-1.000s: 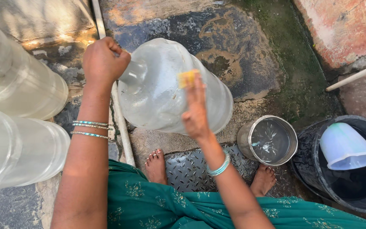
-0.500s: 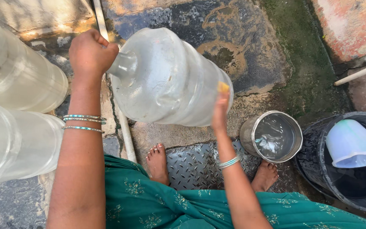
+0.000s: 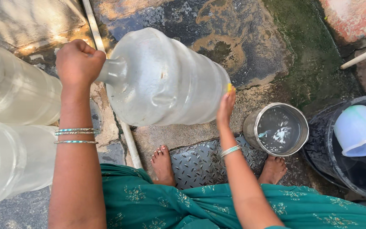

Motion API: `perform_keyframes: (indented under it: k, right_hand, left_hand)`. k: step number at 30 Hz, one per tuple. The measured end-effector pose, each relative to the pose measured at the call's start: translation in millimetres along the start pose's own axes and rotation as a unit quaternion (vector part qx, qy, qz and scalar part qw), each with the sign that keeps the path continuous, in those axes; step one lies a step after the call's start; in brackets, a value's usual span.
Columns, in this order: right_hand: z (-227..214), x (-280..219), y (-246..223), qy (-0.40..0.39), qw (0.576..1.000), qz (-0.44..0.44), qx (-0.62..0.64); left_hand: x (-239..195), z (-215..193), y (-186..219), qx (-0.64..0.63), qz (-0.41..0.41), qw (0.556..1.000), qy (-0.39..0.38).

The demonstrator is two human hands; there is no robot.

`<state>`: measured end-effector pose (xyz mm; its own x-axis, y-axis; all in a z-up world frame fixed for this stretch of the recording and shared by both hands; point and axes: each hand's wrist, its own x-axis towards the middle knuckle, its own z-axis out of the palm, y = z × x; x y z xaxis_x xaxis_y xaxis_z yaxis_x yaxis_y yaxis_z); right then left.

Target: The person cleans a large plastic water dispenser by scrubbing its exterior with a yellow sponge and rinsing it with water from a metal bucket. The person scrubs the dispenser while it is upright and then lays it on its side to clean the bottom.

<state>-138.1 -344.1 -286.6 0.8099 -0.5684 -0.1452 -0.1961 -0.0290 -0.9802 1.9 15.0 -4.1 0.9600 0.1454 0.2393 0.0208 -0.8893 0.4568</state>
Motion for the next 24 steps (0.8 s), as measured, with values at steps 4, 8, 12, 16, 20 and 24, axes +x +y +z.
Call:
perform_keyframes:
  k: [4,8,12,16,20,24]
  right_hand:
    - [-26,26,32,-0.093,0.952,0.262,0.129]
    - [-44,29,14,-0.078,0.956,0.263,0.109]
    - [-78,25,-18,-0.059,0.982,0.167,0.058]
    - [-107,25,-47,0.012,0.989,0.05,-0.139]
    - [-99,19,-57,0.05,0.965,-0.013,-0.256]
    - [-68,2,-57,0.006,0.964,-0.08,-0.255]
  left_hand:
    - [0,3,-27,0.021,-0.01,1.0,0.011]
    - [11,22,-70,0.013,-0.092,0.995,-0.031]
    - [5,70,-121,-0.287,-0.193,0.933,-0.1]
    - [-10,152,-150,-0.27,-0.225,0.93,-0.109]
    - [-22,215,-129,-0.118,-0.236,0.956,-0.128]
    - [-71,245,-13,-0.055,0.0,0.996,-0.064]
